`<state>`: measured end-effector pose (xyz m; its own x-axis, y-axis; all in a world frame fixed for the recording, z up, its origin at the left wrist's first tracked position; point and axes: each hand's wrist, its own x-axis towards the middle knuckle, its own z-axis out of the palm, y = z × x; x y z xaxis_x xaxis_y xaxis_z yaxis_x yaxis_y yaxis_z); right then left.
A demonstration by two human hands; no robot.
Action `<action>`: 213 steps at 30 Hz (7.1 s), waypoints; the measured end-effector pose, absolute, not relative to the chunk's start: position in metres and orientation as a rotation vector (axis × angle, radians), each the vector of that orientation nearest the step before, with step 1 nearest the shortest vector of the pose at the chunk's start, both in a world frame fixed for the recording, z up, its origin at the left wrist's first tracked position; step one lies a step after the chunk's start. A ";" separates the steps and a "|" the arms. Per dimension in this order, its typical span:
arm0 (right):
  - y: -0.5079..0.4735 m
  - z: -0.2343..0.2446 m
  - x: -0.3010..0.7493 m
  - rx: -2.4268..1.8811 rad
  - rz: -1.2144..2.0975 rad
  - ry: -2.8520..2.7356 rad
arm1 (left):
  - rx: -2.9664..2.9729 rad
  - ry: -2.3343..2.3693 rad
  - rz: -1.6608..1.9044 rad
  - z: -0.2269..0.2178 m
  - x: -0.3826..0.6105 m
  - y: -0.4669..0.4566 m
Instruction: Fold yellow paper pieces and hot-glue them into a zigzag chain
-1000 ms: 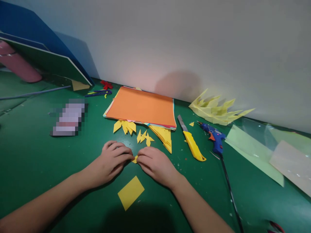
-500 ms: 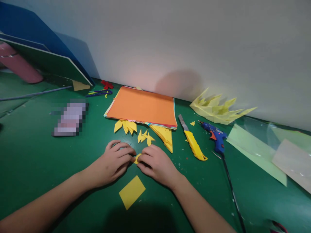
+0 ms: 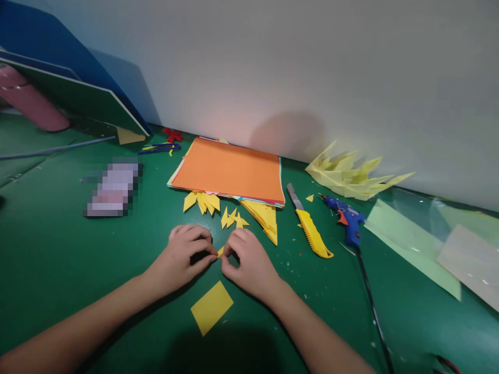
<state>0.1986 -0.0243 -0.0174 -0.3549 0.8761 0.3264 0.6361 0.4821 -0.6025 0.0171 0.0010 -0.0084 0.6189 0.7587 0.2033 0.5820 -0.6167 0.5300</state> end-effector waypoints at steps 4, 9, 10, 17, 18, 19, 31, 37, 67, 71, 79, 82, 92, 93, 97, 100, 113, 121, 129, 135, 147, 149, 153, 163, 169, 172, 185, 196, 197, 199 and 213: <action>-0.024 -0.018 0.198 -1.263 0.490 -2.110 | 2.385 1.128 0.577 -0.008 0.019 0.000; -0.023 -0.018 0.198 -1.269 0.513 -2.105 | 2.386 1.158 0.576 -0.007 0.021 -0.002; -0.022 -0.018 0.198 -1.271 0.521 -2.102 | 2.393 1.158 0.580 -0.007 0.021 -0.002; -0.022 -0.018 0.199 -1.278 0.575 -2.091 | 2.408 1.191 0.569 -0.008 0.022 -0.002; -0.022 -0.018 0.199 -1.278 0.589 -2.087 | 2.403 1.199 0.564 -0.008 0.022 -0.002; -0.022 -0.017 0.200 -1.276 0.605 -2.084 | 2.398 1.205 0.561 -0.007 0.022 -0.003; -0.022 -0.014 0.207 -1.219 0.704 -2.064 | 2.422 1.188 0.615 -0.007 0.022 -0.005; -0.027 -0.017 0.202 -1.241 0.597 -2.085 | 2.442 1.179 0.676 -0.009 0.022 -0.005; -0.030 -0.013 0.191 -1.316 1.168 -1.408 | 1.253 1.024 0.687 0.000 0.029 -0.001; -0.029 -0.012 0.190 -1.323 1.167 -1.418 | 1.247 1.004 0.697 -0.001 0.030 -0.002; -0.030 -0.014 0.189 -1.302 1.144 -1.389 | 1.379 1.040 0.654 -0.004 0.030 -0.005; -0.029 -0.013 0.191 -1.301 1.164 -1.401 | 1.365 1.029 0.623 -0.004 0.028 -0.004; -0.028 -0.013 0.191 -1.302 1.130 -1.462 | 1.401 1.020 0.550 -0.005 0.026 -0.003; -0.029 -0.013 0.191 -1.297 1.118 -1.468 | 1.405 1.017 0.567 -0.005 0.026 -0.003; -0.030 -0.014 0.189 -1.278 1.058 -1.496 | 1.445 1.010 0.619 -0.007 0.027 -0.005; -0.031 -0.014 0.187 -1.283 0.994 -1.522 | 1.469 1.003 0.641 -0.008 0.027 -0.005; -0.038 -0.014 0.185 -1.137 0.300 -1.891 | 1.412 1.110 0.641 -0.009 0.029 -0.006; -0.040 -0.014 0.192 -1.073 0.111 -2.114 | 1.159 1.020 0.580 0.000 0.027 0.000; -0.040 -0.014 0.193 -1.089 0.144 -2.172 | 1.099 0.973 0.479 0.003 0.022 0.004; -0.040 -0.014 0.192 -1.051 0.137 -2.140 | 1.085 0.956 0.483 0.003 0.020 0.005; -0.035 -0.015 0.186 -1.151 0.657 -1.699 | 1.129 0.943 0.537 -0.001 0.023 0.003; -0.035 -0.015 0.186 -1.196 0.772 -1.641 | 1.149 0.941 0.540 -0.002 0.023 0.002; -0.034 -0.015 0.187 -1.267 0.889 -1.593 | 1.177 0.948 0.544 -0.004 0.022 0.002; -0.031 -0.015 0.188 -1.329 0.982 -1.538 | 1.160 0.932 0.552 -0.004 0.020 0.002; -0.030 -0.013 0.192 -1.314 1.068 -1.502 | 1.141 0.949 0.573 -0.004 0.021 0.001; -0.030 -0.012 0.192 -1.313 1.099 -1.509 | 1.218 0.973 0.600 -0.004 0.022 -0.001; -0.028 -0.008 0.193 -1.278 1.140 -1.616 | 1.894 1.051 0.630 -0.006 0.021 -0.003; -0.025 -0.005 0.199 -1.204 1.431 -1.490 | 1.221 0.904 0.550 -0.003 0.020 0.001; -0.025 -0.005 0.200 -1.190 1.469 -1.467 | 1.182 0.900 0.551 -0.003 0.020 0.002; -0.025 -0.004 0.201 -1.167 1.519 -1.431 | 1.126 0.900 0.550 -0.003 0.019 0.005; -0.026 -0.009 0.200 -1.217 1.450 -1.407 | 1.116 0.920 0.577 0.000 0.016 0.006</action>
